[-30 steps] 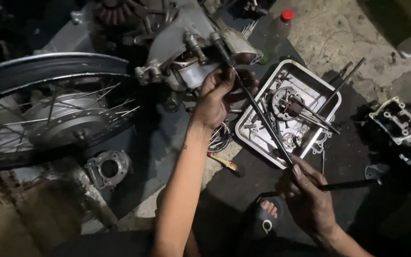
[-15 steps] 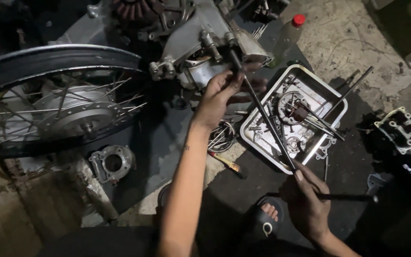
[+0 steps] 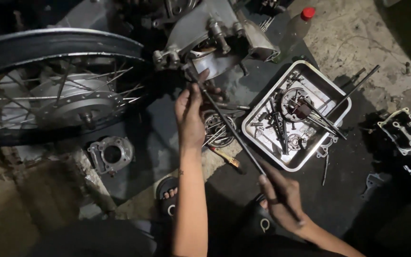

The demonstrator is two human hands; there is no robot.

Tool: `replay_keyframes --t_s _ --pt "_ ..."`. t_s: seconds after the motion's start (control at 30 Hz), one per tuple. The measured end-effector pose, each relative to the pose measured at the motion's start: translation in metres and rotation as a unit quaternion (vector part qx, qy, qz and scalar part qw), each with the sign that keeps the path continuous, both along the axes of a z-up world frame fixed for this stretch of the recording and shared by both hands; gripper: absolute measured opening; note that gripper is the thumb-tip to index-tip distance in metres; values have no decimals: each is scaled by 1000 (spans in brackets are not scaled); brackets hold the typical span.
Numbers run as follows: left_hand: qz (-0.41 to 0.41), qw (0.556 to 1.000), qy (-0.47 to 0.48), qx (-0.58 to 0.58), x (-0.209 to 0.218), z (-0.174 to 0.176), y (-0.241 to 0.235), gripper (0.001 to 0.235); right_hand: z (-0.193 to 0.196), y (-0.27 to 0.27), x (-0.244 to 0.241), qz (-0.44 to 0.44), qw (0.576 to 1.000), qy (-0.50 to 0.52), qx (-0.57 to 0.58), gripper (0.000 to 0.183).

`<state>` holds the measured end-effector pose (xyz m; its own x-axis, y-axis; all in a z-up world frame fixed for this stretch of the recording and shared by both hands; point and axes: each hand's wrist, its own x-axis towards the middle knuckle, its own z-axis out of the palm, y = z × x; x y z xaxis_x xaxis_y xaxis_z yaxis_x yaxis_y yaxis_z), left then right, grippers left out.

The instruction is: The person works on a motorcycle engine, using a T-handle wrench to tighten bolts on the rear wheel assembly. They then pick up a carburetor and use a screwdriver to adjust its internal components.

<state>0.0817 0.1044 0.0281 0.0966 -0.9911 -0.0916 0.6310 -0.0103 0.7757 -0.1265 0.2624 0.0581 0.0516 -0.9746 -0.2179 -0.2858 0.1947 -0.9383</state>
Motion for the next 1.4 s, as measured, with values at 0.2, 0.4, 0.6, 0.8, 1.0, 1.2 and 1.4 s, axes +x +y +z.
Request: replay_keyframes --t_s 0.2,0.4,0.6,0.8,1.0,1.2,1.4 --pt "-21 999 -14 -22 6 10 -2 48 5 -1 13 16 980 145 -135 36" --pt "-33 998 22 -39 6 3 -9 47 -5 -4 6 97 958 171 -210 54" --pt "-46 996 76 -27 7 -5 -11 46 2 -2 11 155 777 485 -370 53" --pt "-35 995 94 -26 6 -2 -11 44 12 0 12 189 805 449 -340 58" --pt "-52 995 83 -20 8 -2 -12 44 2 -1 14 162 812 433 -357 59" --pt "-32 998 57 -16 10 -3 -15 45 4 -6 16 199 800 435 -362 60" --pt "-32 998 59 -1 13 -5 -15 45 32 -15 19 165 972 92 -137 63"
